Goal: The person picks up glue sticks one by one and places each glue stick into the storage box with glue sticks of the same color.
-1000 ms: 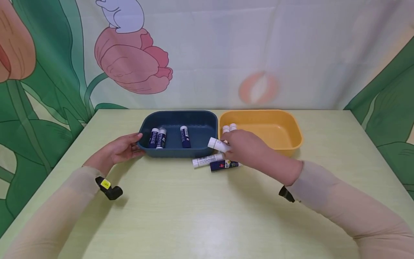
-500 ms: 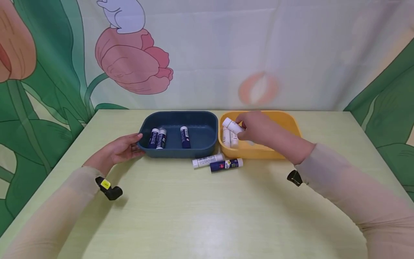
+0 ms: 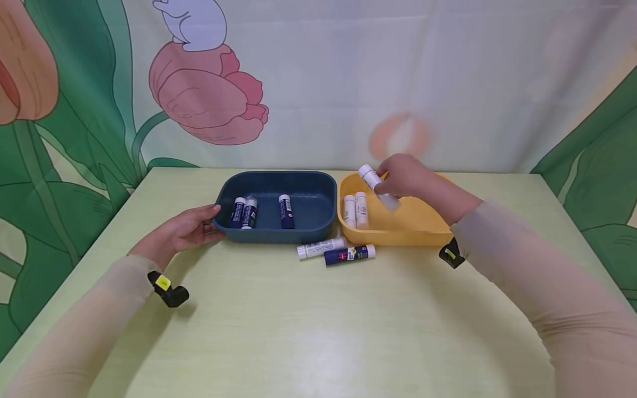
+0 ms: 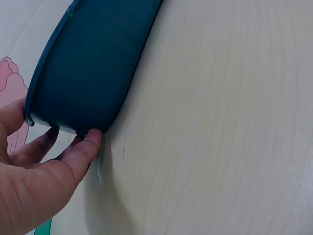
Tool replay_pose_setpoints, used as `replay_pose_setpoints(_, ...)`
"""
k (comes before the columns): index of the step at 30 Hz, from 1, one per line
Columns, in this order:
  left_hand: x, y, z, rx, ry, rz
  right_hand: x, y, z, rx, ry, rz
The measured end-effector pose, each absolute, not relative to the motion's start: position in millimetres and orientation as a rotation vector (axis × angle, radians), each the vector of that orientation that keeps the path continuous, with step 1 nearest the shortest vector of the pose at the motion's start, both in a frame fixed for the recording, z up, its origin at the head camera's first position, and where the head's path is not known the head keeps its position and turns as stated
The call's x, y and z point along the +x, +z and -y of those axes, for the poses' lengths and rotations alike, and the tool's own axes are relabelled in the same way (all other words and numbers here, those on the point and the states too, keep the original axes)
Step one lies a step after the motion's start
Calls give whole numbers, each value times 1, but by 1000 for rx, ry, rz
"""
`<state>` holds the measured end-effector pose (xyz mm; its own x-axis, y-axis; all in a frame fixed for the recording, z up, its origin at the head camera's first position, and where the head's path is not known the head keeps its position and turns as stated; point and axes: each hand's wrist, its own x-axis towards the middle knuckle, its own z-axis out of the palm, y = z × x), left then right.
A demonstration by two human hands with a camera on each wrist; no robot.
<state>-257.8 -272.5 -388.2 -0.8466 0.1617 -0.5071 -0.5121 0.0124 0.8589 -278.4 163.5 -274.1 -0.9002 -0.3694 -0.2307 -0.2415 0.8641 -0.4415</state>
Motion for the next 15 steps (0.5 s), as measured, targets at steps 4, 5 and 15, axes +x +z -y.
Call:
replay_pose_setpoints(4, -257, -388, 272, -350, 1875, -1836, -285, -279, -163, -382, -641, -2686)
replay_pose_setpoints(5, -258, -388, 273, -351, 1873, -1838, -287, -281, -163, -357, -662, -2671)
replay_pose_setpoints(15, -257, -388, 271, -357, 1879, -1832, -301, -305, -163, -169, -752, -2539)
